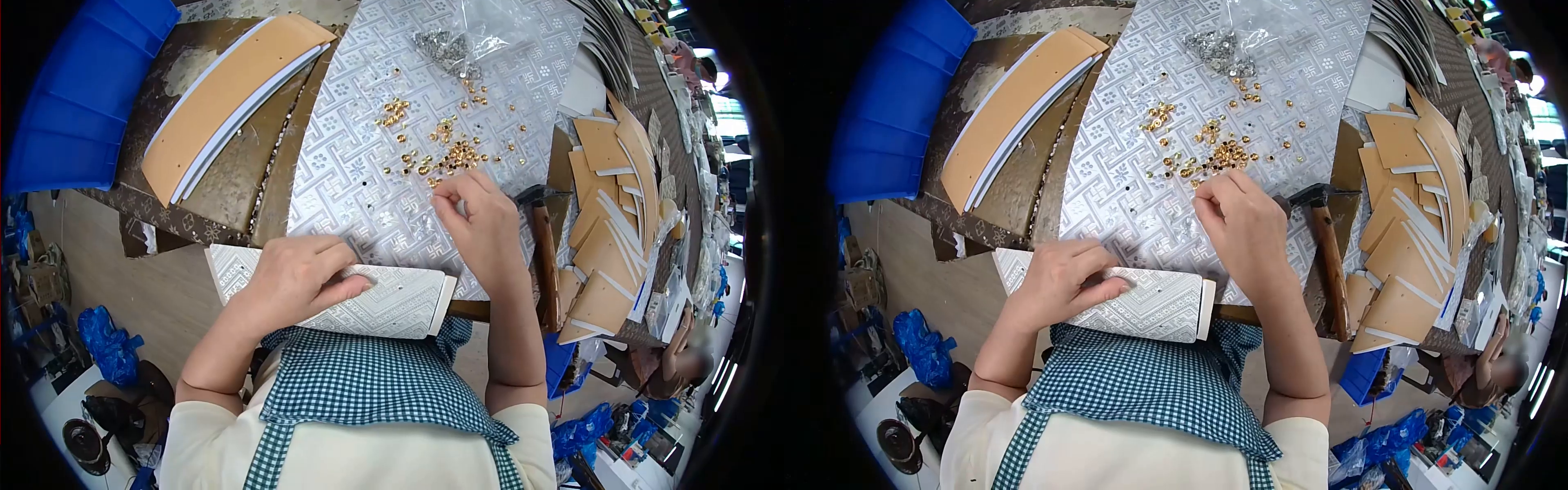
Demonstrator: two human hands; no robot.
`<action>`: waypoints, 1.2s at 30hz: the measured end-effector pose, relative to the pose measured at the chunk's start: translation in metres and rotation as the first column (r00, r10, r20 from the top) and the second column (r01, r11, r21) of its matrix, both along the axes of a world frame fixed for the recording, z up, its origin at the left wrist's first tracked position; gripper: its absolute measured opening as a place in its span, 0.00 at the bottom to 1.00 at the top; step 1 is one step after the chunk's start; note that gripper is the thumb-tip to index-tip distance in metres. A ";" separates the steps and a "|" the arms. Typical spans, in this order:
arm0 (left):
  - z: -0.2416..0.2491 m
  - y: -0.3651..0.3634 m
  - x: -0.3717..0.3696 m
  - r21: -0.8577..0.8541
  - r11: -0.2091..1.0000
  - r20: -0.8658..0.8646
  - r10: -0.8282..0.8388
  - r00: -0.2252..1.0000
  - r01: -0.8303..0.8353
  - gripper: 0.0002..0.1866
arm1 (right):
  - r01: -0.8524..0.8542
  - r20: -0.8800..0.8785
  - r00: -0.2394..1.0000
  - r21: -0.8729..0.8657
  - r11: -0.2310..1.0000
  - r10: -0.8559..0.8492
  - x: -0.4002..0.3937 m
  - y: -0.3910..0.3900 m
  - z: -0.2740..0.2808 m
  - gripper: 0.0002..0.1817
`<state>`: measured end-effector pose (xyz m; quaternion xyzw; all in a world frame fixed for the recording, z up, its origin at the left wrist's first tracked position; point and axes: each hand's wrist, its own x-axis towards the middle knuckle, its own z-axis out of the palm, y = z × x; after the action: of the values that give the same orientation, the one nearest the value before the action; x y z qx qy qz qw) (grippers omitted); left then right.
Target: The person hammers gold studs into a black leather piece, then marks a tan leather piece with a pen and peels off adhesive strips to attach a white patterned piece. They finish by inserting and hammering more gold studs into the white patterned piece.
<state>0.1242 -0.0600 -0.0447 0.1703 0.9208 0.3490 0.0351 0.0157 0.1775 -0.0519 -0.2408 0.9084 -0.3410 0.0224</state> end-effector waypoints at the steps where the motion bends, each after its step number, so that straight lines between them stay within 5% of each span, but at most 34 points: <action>1: 0.000 0.000 0.001 0.004 1.000 0.001 -0.006 1.000 0.006 0.16 | 0.002 0.004 1.000 0.011 1.000 -0.002 0.002 0.000 0.001 0.05; 5: -0.001 0.000 0.006 0.048 0.999 -0.009 0.013 1.000 -0.012 0.15 | -0.023 0.218 0.975 -0.078 0.997 0.040 0.014 0.001 0.004 0.03; 11: 0.001 0.000 0.006 0.019 1.000 0.028 0.014 1.000 -0.015 0.16 | -0.033 0.271 0.961 -0.070 0.997 0.051 0.020 -0.001 0.007 0.03; 20: 0.006 0.006 -0.004 0.025 0.997 0.085 0.073 0.994 -0.075 0.15 | 0.078 0.281 0.959 -0.358 0.930 0.027 0.029 0.028 0.001 0.07; 27: 0.002 0.017 -0.025 0.037 0.983 0.047 0.179 0.983 -0.181 0.14 | 0.124 0.204 0.973 -0.081 0.989 -0.106 0.042 0.032 0.008 0.10; 33: 0.011 -0.007 -0.018 -0.001 1.000 0.113 0.009 0.994 -0.009 0.16 | 0.121 0.201 0.977 -0.267 0.956 -0.068 0.035 0.015 0.005 0.05; 36: 0.012 -0.009 -0.010 -0.022 0.999 0.099 -0.032 0.995 0.034 0.16 | 0.032 0.142 0.990 -0.211 0.977 -0.002 0.035 0.007 0.001 0.05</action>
<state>0.1142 -0.0691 -0.0330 0.1677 0.9192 0.3453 0.0884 0.0505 0.1845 -0.0513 -0.2096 0.8649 -0.4525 0.0577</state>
